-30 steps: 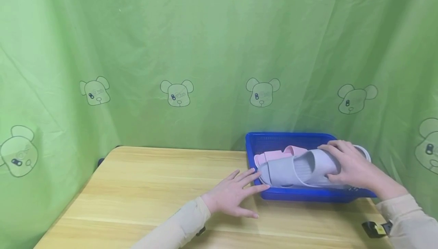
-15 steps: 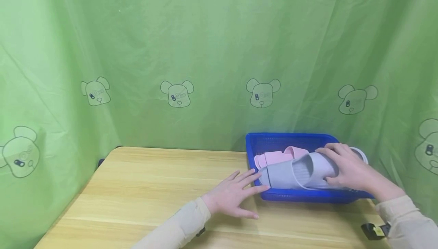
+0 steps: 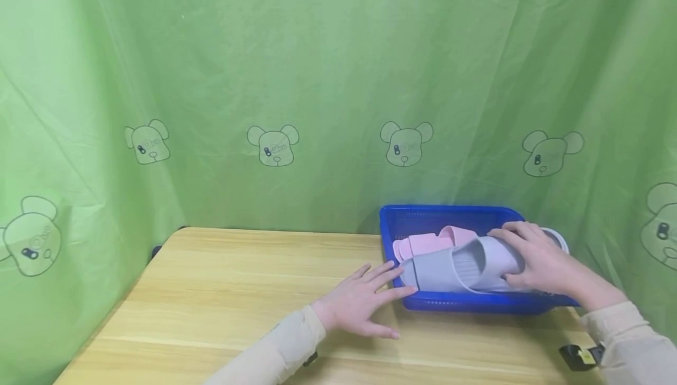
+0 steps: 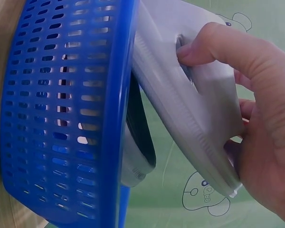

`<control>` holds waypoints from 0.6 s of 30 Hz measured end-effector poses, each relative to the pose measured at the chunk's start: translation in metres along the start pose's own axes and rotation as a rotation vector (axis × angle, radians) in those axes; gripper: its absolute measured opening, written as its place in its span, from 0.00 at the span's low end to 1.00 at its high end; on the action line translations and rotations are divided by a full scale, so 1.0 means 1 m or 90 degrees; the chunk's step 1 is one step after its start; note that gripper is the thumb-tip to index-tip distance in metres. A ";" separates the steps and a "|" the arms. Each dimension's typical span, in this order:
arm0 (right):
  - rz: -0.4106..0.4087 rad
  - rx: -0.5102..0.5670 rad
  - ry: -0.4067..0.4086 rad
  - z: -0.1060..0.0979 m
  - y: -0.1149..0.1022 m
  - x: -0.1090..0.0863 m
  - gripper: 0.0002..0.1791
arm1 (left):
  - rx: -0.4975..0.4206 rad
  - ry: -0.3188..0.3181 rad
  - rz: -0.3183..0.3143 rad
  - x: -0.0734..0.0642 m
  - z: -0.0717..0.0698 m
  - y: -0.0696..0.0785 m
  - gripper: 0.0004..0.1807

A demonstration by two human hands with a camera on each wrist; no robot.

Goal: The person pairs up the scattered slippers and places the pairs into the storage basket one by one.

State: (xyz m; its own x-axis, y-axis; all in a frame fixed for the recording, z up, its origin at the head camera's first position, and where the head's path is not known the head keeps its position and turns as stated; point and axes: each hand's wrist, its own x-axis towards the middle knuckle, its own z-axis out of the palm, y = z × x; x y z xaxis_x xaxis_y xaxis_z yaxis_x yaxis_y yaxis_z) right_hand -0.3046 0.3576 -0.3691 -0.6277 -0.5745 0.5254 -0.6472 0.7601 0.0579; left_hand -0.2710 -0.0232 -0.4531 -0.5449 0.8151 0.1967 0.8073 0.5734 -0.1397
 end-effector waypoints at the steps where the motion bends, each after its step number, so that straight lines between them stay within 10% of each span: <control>1: -0.001 0.000 0.000 0.000 0.000 0.000 0.45 | -0.001 0.000 0.000 0.000 0.000 0.000 0.48; 18: 0.009 0.006 -0.011 -0.001 0.001 -0.003 0.46 | 0.002 0.007 0.003 0.000 0.002 -0.001 0.49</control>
State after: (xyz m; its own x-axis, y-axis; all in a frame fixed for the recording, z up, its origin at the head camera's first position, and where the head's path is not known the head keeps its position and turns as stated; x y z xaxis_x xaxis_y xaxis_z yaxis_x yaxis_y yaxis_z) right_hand -0.3026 0.3603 -0.3694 -0.6447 -0.5686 0.5109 -0.6417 0.7658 0.0426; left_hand -0.2722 -0.0233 -0.4549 -0.5392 0.8165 0.2063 0.8088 0.5703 -0.1434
